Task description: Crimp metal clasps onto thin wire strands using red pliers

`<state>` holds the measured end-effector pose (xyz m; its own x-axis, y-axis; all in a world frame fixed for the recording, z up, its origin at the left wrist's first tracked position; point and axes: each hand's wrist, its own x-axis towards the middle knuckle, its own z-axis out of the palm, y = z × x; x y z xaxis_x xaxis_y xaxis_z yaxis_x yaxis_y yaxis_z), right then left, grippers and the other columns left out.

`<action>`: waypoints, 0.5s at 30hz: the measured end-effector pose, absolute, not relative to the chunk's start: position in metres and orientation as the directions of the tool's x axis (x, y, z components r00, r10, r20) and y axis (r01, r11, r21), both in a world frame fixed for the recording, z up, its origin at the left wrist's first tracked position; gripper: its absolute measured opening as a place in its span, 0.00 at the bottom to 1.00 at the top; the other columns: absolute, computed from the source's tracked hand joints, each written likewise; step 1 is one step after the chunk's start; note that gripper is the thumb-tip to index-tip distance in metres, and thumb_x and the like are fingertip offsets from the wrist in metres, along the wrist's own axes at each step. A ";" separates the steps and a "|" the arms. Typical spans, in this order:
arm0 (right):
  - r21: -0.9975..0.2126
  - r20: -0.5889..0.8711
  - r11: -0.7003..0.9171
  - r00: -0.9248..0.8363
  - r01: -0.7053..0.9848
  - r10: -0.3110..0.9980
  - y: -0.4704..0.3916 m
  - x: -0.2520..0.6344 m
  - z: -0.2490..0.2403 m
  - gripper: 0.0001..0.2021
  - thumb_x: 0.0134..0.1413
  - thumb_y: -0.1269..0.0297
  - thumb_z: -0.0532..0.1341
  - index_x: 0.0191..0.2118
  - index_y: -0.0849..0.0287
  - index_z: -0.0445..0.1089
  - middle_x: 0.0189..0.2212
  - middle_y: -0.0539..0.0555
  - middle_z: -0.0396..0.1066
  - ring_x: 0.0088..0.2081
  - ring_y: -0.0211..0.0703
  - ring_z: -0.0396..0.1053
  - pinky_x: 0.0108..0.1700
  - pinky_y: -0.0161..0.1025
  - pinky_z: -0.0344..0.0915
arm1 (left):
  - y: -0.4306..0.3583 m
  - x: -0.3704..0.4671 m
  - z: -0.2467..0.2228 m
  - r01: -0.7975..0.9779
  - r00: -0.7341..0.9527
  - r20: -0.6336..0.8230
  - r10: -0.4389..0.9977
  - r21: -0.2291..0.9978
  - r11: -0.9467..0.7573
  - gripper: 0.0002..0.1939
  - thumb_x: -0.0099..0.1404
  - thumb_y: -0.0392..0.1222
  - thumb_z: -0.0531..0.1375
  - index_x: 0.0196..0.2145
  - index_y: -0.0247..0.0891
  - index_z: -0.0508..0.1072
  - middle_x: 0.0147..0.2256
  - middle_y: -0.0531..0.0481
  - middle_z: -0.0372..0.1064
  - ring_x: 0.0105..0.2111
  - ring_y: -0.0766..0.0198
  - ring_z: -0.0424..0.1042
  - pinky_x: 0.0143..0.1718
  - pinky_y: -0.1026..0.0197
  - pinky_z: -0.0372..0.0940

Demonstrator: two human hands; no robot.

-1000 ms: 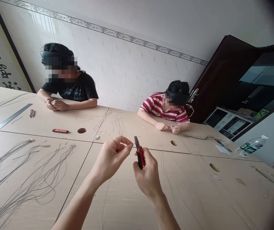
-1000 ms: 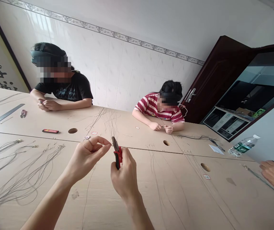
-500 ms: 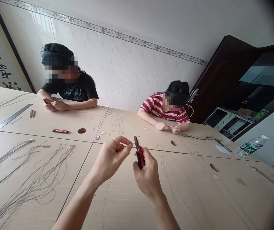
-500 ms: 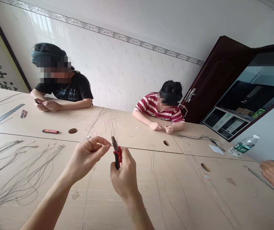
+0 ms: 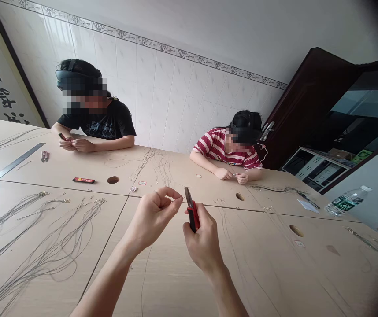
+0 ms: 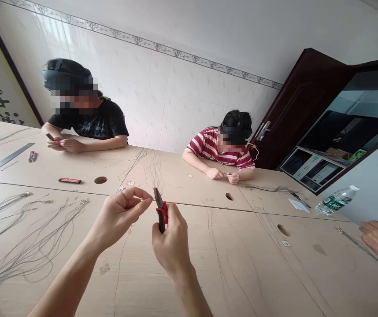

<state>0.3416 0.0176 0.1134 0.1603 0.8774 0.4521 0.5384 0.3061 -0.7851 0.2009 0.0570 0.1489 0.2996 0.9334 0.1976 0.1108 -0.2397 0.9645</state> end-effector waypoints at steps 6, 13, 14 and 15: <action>-0.787 0.453 0.308 0.162 0.534 0.877 0.018 0.342 0.114 0.11 0.46 0.74 0.52 0.37 0.56 0.63 0.30 0.50 0.69 0.30 0.40 0.66 0.32 0.35 0.65 | 0.057 0.200 0.148 0.112 0.300 0.198 0.933 0.964 -0.241 0.12 0.66 0.49 0.58 0.33 0.38 0.70 0.17 0.61 0.48 0.18 0.71 0.43 0.18 0.67 0.41; -0.796 0.441 0.304 0.157 0.523 0.884 0.017 0.342 0.113 0.11 0.47 0.74 0.53 0.37 0.56 0.63 0.30 0.50 0.69 0.31 0.40 0.66 0.33 0.36 0.65 | 0.057 0.200 0.149 0.110 0.302 0.190 0.934 0.966 -0.232 0.11 0.66 0.49 0.58 0.32 0.38 0.70 0.17 0.61 0.47 0.19 0.71 0.43 0.18 0.67 0.41; -0.797 0.438 0.302 0.157 0.522 0.885 0.017 0.342 0.113 0.11 0.47 0.74 0.52 0.37 0.56 0.63 0.31 0.50 0.69 0.31 0.40 0.66 0.33 0.36 0.65 | 0.056 0.200 0.150 0.109 0.302 0.189 0.934 0.967 -0.231 0.11 0.66 0.49 0.58 0.32 0.38 0.70 0.17 0.61 0.47 0.19 0.71 0.43 0.18 0.67 0.41; -0.799 0.434 0.300 0.156 0.521 0.887 0.017 0.342 0.113 0.11 0.47 0.74 0.52 0.37 0.56 0.63 0.31 0.50 0.69 0.31 0.40 0.66 0.33 0.36 0.65 | 0.056 0.199 0.150 0.109 0.302 0.188 0.935 0.967 -0.229 0.11 0.66 0.49 0.58 0.32 0.38 0.70 0.17 0.62 0.47 0.19 0.71 0.43 0.18 0.67 0.41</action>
<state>0.3421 0.0172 0.1129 0.1559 0.8871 0.4345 0.5209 0.2999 -0.7992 0.1995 0.0558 0.1499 0.3016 0.9348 0.1877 0.1086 -0.2292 0.9673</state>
